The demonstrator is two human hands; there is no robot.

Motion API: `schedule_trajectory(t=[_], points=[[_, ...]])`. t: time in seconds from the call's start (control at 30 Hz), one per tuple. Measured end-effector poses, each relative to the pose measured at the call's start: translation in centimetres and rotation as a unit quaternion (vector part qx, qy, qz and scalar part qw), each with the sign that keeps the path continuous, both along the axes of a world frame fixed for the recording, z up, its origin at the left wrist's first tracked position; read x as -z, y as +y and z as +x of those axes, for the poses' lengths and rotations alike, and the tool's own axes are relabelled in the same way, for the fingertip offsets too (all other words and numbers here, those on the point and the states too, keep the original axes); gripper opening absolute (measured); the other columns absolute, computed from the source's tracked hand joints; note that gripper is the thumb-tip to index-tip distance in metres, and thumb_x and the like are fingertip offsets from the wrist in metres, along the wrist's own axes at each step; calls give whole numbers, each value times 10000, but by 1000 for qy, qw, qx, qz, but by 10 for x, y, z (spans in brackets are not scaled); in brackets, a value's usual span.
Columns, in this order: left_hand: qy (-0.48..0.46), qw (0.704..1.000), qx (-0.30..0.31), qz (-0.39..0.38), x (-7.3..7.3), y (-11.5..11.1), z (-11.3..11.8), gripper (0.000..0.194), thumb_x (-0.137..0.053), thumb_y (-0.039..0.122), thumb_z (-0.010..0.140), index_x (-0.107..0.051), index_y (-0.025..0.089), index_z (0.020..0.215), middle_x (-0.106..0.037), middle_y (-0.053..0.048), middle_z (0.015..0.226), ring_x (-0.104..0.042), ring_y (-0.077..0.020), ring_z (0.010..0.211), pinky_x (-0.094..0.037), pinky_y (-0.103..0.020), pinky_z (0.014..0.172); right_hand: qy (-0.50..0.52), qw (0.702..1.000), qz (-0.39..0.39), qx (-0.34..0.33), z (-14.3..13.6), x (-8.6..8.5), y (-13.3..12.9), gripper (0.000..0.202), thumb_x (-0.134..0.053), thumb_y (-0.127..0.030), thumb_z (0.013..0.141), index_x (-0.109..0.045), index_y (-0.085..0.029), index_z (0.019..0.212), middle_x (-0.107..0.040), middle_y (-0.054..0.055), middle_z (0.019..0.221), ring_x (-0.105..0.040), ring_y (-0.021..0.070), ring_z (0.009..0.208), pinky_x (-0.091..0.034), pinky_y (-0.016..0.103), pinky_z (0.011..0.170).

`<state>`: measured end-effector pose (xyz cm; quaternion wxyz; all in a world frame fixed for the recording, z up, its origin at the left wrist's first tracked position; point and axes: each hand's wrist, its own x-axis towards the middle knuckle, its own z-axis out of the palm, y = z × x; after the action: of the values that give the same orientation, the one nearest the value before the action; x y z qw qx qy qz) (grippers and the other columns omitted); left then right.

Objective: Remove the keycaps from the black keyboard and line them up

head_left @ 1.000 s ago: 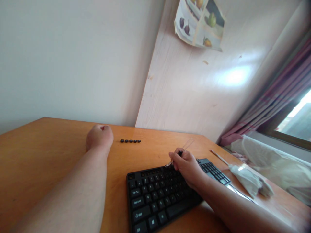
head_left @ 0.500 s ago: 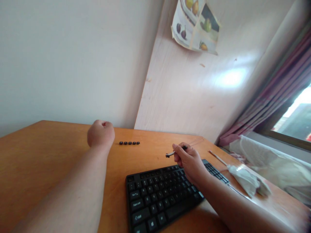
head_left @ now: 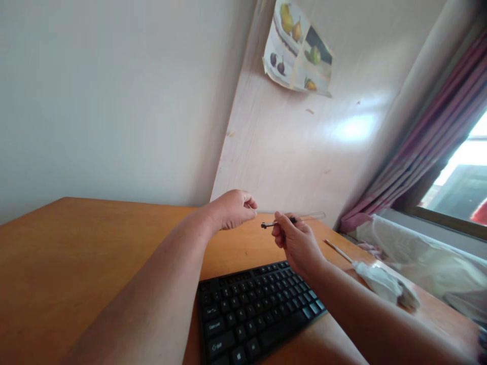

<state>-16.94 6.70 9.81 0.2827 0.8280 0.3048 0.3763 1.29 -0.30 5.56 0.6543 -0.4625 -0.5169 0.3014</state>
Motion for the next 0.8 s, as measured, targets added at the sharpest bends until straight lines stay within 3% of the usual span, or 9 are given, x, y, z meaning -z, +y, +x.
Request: schedule_trajectory(t=[0.17, 0.37, 0.53, 0.7, 0.8], points=[[14, 998, 39, -41, 7, -2, 9, 300, -659, 319, 667, -673, 175, 929, -705, -61, 843, -619, -188, 751, -434, -272, 633, 15, 1000, 16, -4, -6, -10, 4, 374, -673, -538, 749, -523, -195, 746, -556, -18, 590, -430, 85, 456, -306, 227, 410], [-15, 997, 58, -54, 8, 2, 10, 204, -636, 340, 704, -645, 176, 826, -683, -52, 761, -607, -174, 704, -439, -271, 606, 24, 999, 28, -30, -15, -10, 6, 345, -676, -498, 770, -537, -183, 748, -577, -9, 616, -456, 79, 471, -329, 217, 418], [-46, 995, 49, -72, 10, 3, 9, 183, -635, 310, 698, -607, 170, 812, -658, -45, 734, -600, -161, 666, -439, -271, 592, 6, 998, 38, -43, -22, -12, 6, 345, -669, -496, 774, -607, -182, 905, -648, 20, 704, -536, 103, 532, -403, 229, 473], [-81, 988, 37, -125, 8, 1, 4, 316, -660, 284, 675, -539, 178, 947, -656, -33, 747, -618, -163, 668, -441, -266, 587, -45, 996, 73, -11, -19, -17, 7, 433, -598, -527, 815, -596, -225, 1126, -694, 62, 871, -648, 176, 723, -477, 274, 574], [-107, 981, 52, -155, 7, 1, -2, 362, -664, 271, 680, -507, 175, 992, -652, -29, 740, -616, -158, 680, -454, -270, 610, -168, 981, 95, -1, -12, -15, 11, 350, -607, -476, 818, -637, -216, 1050, -676, 58, 862, -629, 181, 772, -476, 288, 622]])
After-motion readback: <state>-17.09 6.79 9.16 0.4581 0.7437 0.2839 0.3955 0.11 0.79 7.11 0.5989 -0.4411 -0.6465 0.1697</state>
